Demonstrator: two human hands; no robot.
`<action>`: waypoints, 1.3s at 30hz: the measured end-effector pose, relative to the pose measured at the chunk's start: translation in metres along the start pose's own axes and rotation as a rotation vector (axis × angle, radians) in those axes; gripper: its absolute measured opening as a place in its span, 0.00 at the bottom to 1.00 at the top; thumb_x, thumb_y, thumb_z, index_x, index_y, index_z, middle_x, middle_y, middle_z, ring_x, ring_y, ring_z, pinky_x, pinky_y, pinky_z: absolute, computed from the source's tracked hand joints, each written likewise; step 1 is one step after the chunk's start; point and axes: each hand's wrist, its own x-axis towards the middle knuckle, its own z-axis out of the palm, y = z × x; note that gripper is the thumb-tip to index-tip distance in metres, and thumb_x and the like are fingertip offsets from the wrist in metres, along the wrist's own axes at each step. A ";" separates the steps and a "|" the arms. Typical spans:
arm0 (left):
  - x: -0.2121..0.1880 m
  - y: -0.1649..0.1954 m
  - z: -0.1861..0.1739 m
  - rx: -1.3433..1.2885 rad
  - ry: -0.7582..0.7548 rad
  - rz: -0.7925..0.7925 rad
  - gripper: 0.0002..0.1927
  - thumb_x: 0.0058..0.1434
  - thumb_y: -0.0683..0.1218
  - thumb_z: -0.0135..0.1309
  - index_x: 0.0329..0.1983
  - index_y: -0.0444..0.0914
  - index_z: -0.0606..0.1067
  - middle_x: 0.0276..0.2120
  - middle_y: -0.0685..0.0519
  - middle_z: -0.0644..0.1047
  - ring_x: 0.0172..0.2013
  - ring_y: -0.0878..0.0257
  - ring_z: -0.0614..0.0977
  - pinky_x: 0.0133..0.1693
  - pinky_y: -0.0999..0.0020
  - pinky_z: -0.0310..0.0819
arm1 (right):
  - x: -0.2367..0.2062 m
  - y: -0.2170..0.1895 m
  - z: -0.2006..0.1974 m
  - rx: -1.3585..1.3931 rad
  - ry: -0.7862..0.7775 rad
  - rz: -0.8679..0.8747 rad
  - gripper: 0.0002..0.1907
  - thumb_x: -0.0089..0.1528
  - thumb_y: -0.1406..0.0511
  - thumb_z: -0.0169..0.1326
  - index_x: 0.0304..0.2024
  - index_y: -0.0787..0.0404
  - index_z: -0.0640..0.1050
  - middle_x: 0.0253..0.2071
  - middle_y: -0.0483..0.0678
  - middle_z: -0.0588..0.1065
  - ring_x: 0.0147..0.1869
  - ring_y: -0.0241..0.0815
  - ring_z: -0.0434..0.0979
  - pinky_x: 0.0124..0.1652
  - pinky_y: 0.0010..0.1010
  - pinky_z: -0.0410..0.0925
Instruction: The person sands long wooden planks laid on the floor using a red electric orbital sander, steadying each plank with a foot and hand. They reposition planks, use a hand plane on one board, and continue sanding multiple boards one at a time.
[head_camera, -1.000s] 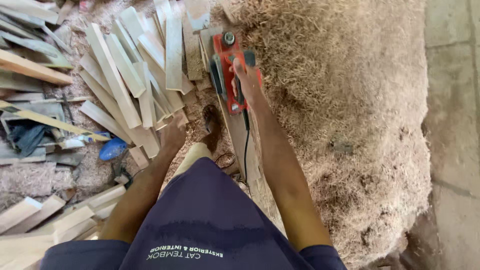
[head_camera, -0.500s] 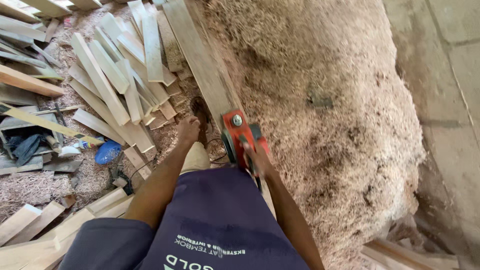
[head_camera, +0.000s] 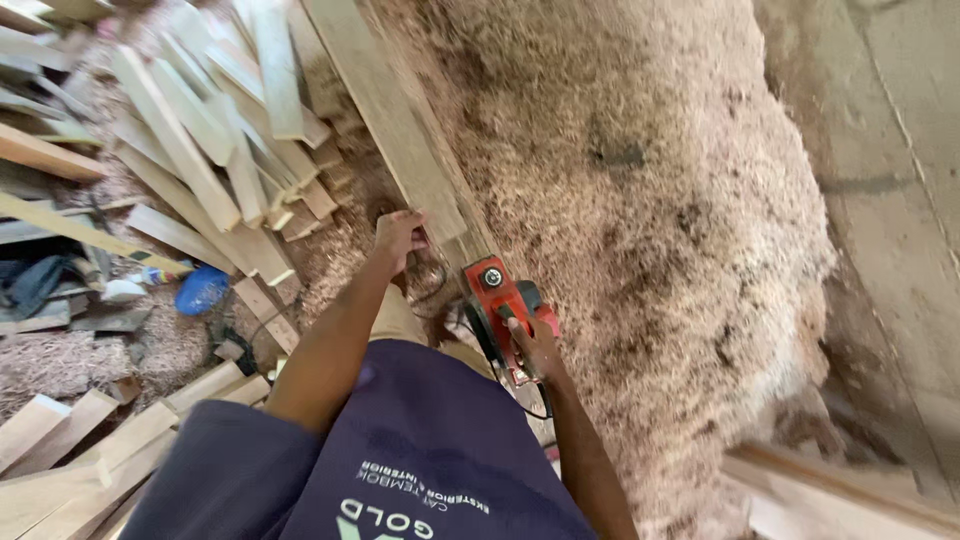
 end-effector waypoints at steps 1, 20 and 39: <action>-0.011 0.014 -0.003 -0.072 -0.030 0.018 0.19 0.66 0.47 0.59 0.53 0.28 0.76 0.39 0.46 0.80 0.34 0.57 0.81 0.35 0.61 0.81 | 0.006 -0.002 0.000 0.021 0.007 0.025 0.26 0.63 0.45 0.53 0.43 0.61 0.79 0.18 0.42 0.66 0.19 0.33 0.65 0.21 0.30 0.61; -0.064 0.274 -0.038 -0.331 0.029 0.107 0.19 0.54 0.51 0.68 0.41 0.35 0.76 0.34 0.48 0.76 0.31 0.60 0.78 0.33 0.70 0.78 | 0.041 -0.016 0.010 0.027 0.073 0.005 0.20 0.59 0.51 0.64 0.34 0.61 0.78 0.17 0.42 0.68 0.16 0.35 0.65 0.18 0.32 0.59; -0.234 0.106 -0.196 1.968 0.289 0.522 0.22 0.63 0.56 0.54 0.52 0.37 0.74 0.48 0.46 0.79 0.36 0.59 0.83 0.33 0.63 0.80 | 0.186 -0.223 0.146 -1.266 0.219 -0.673 0.54 0.52 0.52 0.70 0.73 0.55 0.56 0.75 0.66 0.48 0.78 0.68 0.46 0.70 0.58 0.45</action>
